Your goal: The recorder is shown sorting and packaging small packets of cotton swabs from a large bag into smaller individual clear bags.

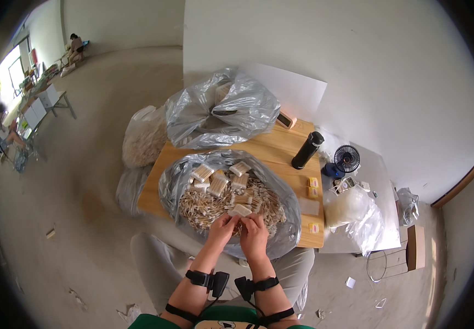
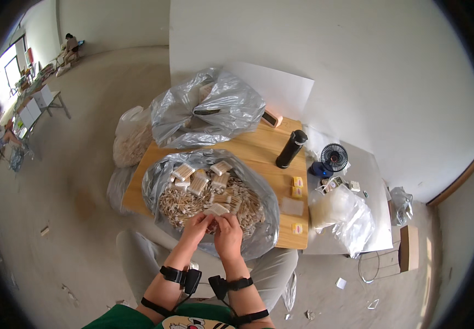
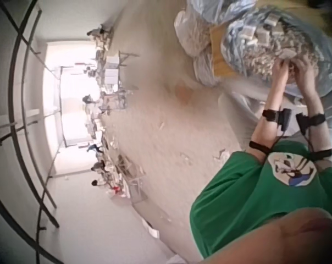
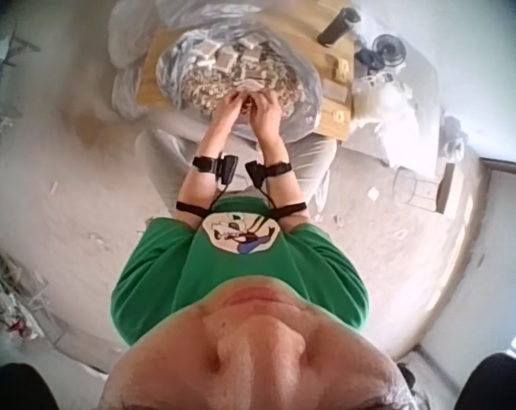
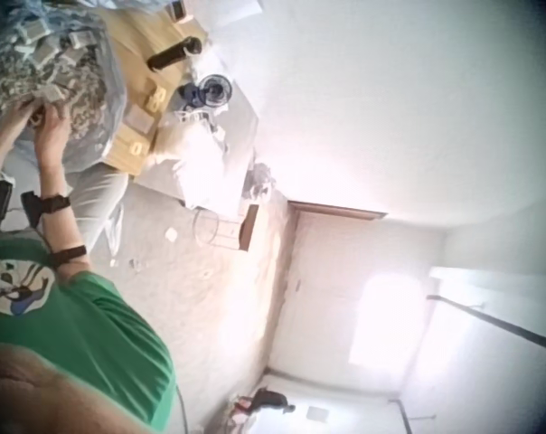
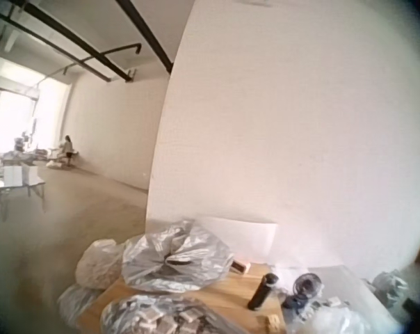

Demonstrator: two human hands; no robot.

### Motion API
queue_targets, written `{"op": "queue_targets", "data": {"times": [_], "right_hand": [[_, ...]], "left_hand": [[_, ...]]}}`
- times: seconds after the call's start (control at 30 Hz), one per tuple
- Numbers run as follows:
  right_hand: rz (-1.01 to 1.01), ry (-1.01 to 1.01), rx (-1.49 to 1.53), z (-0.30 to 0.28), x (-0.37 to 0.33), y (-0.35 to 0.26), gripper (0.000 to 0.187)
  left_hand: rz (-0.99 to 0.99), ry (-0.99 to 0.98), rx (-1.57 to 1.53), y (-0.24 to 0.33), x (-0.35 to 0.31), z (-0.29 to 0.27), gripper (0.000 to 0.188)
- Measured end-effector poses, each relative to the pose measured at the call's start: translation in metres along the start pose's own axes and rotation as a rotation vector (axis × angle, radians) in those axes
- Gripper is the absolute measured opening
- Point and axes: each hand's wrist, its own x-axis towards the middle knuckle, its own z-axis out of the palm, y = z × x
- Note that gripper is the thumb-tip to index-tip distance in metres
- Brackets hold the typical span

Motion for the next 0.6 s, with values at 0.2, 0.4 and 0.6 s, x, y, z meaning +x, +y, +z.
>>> {"op": "queue_targets", "data": {"times": [0.2, 0.4, 0.6], "right_hand": [[-0.011, -0.045, 0.043, 0.002, -0.006, 0.004, 0.024], [0.049, -0.073, 0.016, -0.013, 0.001, 0.000, 0.023], [0.088, -0.177, 0.201, -0.027, 0.002, 0.000, 0.031]], "left_hand": [[-0.055, 0.070, -0.072, -0.007, 0.002, -0.009, 0.011], [0.086, -0.017, 0.050, 0.001, -0.004, -0.009, 0.014], [0.348, -0.083, 0.255, -0.004, -0.004, -0.007, 0.016]]}}
